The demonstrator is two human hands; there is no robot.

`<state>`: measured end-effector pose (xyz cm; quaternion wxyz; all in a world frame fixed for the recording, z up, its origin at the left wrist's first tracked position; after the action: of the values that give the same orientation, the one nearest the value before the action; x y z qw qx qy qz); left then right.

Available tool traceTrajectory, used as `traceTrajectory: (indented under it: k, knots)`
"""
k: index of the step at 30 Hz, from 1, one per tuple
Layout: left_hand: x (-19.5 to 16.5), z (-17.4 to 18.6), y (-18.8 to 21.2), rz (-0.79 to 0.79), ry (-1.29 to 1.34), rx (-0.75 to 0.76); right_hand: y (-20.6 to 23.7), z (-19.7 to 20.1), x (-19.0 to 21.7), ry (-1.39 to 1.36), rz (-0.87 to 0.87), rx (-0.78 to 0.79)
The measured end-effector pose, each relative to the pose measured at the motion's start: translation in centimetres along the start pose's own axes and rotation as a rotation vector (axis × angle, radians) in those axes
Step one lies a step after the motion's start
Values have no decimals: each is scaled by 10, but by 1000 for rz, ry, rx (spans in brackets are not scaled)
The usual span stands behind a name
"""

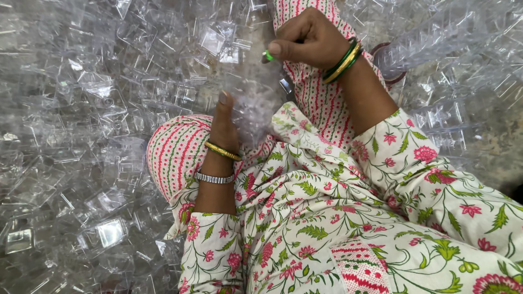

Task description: The person sits on the floor among large piles of clear plastic boxes and marks each box with a green marker, one box at a time, setting marked boxes aside as they work through the pile.

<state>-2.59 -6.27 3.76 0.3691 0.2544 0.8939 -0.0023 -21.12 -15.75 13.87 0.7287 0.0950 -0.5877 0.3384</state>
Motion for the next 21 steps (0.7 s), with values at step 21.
traceTrajectory:
  k: [21]
  knots:
    - [20,72,-25,-41,-267,-349,13,-11,-10,-89,-435,-459]
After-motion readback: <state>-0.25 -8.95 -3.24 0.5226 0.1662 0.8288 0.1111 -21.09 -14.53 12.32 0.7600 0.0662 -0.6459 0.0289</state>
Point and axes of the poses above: each hand's wrist, its own y-axis away from the middle knuckle, its own z-axis out of the back of the hand, x = y × z, the point moved 7 cm from there along -y, towards the middle knuckle, and after that the axes turned 3 degrees about z, right-handed, at the moved point
